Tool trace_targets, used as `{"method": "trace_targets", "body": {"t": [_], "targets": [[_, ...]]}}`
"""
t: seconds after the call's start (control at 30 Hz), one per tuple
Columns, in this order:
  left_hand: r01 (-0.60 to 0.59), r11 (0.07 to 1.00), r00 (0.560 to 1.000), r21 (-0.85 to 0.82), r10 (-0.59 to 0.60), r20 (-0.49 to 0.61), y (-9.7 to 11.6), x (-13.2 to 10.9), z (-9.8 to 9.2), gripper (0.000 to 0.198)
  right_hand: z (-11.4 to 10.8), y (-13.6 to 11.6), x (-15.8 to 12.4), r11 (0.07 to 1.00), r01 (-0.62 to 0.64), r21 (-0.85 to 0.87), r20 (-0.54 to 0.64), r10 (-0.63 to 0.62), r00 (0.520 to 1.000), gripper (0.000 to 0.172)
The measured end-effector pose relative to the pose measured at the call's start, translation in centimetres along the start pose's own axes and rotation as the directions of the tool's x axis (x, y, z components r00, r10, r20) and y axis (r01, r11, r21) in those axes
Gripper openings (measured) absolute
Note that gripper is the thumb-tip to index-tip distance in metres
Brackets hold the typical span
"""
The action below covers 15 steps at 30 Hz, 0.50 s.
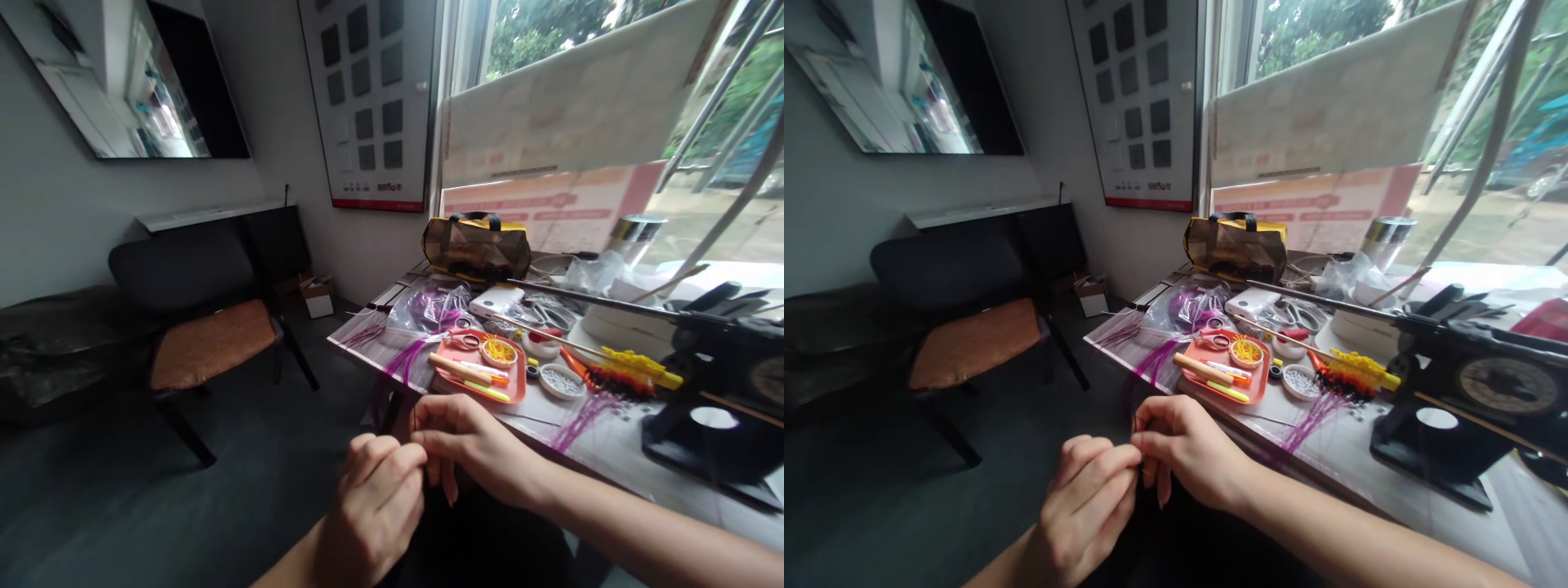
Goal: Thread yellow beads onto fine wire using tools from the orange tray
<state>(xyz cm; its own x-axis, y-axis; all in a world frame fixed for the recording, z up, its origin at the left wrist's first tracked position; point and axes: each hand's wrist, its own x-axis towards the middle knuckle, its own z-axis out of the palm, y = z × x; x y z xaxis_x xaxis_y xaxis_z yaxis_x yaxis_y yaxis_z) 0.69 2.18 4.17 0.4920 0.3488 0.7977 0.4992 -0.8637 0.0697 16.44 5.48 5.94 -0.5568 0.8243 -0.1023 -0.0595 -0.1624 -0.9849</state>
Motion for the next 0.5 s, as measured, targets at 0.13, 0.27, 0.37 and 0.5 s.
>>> {"method": "trace_targets", "body": {"t": [0.13, 0.27, 0.37, 0.5], "targets": [[0.229, 0.950, 0.973, -0.213, -0.214, 0.088, -0.4, 0.9, -0.4, 0.017, -0.1, -0.7, -0.7, 0.938, 0.136, -0.318, -0.048, -0.159, 0.986, 0.021], [0.833, 0.010, 0.422, -0.554, -0.658, 0.623, -0.8, 2.3, -0.5, 0.008, -0.6, -1.1, -2.2, 0.002, 0.586, -0.810, 0.478, -0.577, 0.663, 0.016], [0.723, -0.488, 0.157, -0.490, -0.575, 0.803, -1.1, 2.5, -0.2, 0.009, -1.1, -0.8, -2.6, -0.451, 0.581, -0.677, 0.731, -0.498, 0.466, 0.020], [0.733, -0.445, 0.169, -0.514, -0.613, 0.772, -0.8, 2.2, 0.0, 0.009, -1.1, -0.5, -2.2, -0.272, 0.622, -0.734, 0.645, -0.567, 0.513, 0.030]]}}
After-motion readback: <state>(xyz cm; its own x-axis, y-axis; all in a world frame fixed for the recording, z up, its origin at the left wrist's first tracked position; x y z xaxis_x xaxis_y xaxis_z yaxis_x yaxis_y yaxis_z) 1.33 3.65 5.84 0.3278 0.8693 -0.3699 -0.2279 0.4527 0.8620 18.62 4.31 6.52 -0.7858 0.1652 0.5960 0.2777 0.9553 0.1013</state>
